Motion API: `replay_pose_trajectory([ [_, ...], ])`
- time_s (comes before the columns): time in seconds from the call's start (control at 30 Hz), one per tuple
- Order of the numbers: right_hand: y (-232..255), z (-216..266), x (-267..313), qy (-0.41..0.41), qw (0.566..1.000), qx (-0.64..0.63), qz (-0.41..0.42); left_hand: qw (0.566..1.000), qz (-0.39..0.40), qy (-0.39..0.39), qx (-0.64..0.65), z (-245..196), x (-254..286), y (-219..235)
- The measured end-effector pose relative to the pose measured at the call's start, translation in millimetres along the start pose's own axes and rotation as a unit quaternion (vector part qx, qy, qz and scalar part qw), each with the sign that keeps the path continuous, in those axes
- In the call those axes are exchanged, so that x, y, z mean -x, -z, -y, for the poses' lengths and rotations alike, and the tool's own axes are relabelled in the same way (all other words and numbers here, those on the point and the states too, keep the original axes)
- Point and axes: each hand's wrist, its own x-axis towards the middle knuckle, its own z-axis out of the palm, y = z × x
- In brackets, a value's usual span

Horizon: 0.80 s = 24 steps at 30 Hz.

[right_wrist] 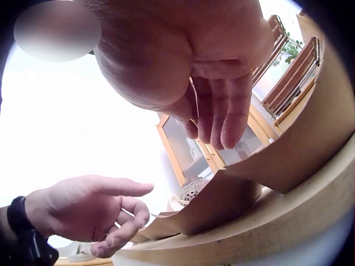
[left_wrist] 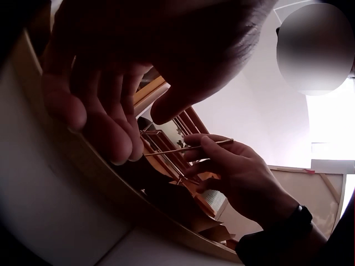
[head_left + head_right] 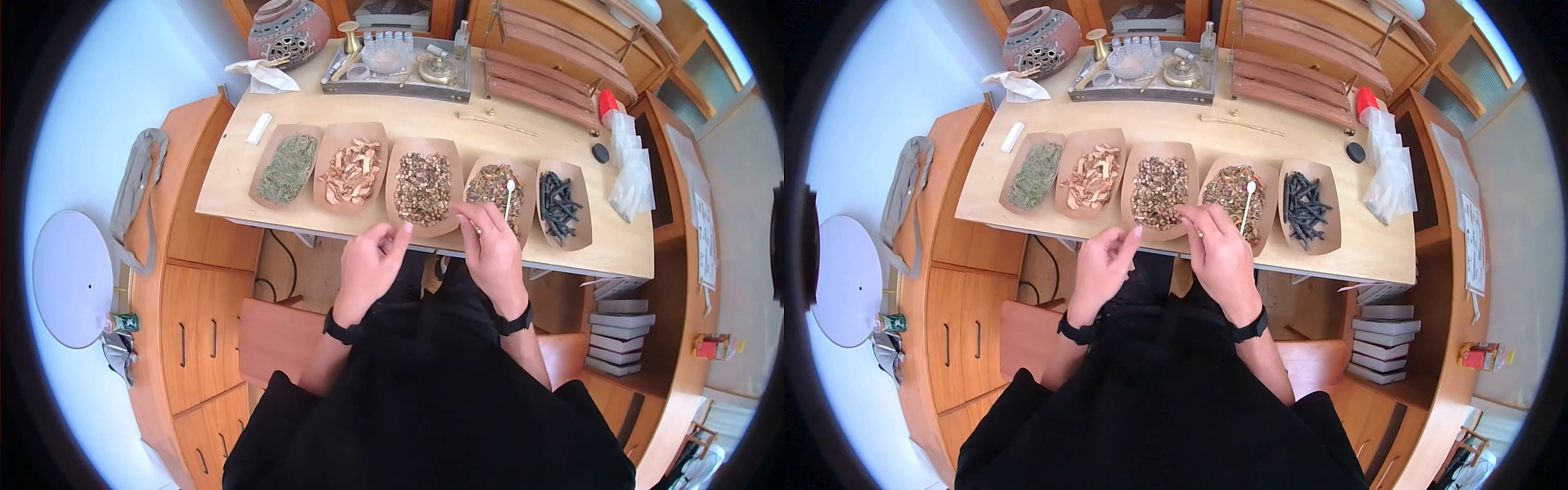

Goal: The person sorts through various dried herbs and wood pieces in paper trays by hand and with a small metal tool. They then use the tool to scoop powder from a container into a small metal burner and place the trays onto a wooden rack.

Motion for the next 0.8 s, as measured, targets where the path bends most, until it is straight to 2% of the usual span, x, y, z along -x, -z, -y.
replay_pose_trajectory([
  [0.03,2,0,-2,-0.011,1.000,-0.002,0.007,1.000,-0.004,0.004,0.000,0,-2,0],
  [0.1,2,-2,-5,-0.021,1.000,-0.007,0.018,0.989,0.047,0.101,0.099,-5,-6,2],
  [0.23,5,-9,-13,-0.017,1.000,-0.002,0.026,0.983,0.047,0.130,0.122,-1,-15,-1],
  [0.3,7,-11,-15,-0.025,0.999,-0.003,0.037,0.966,0.064,0.179,0.178,-2,-18,-1],
  [0.43,14,-16,-25,-0.061,0.993,-0.058,0.089,0.956,0.087,0.188,0.210,3,-26,6],
  [0.5,14,-20,-31,-0.085,0.986,-0.096,0.105,0.976,0.093,0.161,0.115,-2,-28,11],
  [0.53,12,-25,-31,-0.107,0.981,-0.134,0.088,0.975,0.091,0.166,0.115,-9,-29,12],
  [0.57,11,-29,-33,-0.129,0.974,-0.172,0.071,0.993,0.048,0.102,-0.036,-19,-29,15],
  [0.6,12,-33,-36,-0.131,0.973,-0.174,0.075,0.982,0.005,0.037,-0.188,-27,-30,17],
  [0.67,14,-38,-41,-0.165,0.965,-0.199,0.052,0.981,-0.008,0.037,-0.189,-28,-32,15],
  [0.73,16,-42,-47,-0.171,0.963,-0.192,0.076,0.981,-0.024,0.038,-0.186,-28,-34,12],
  [0.8,12,-53,-47,-0.244,0.922,-0.276,0.115,0.984,-0.018,0.043,-0.175,-25,-33,12],
])
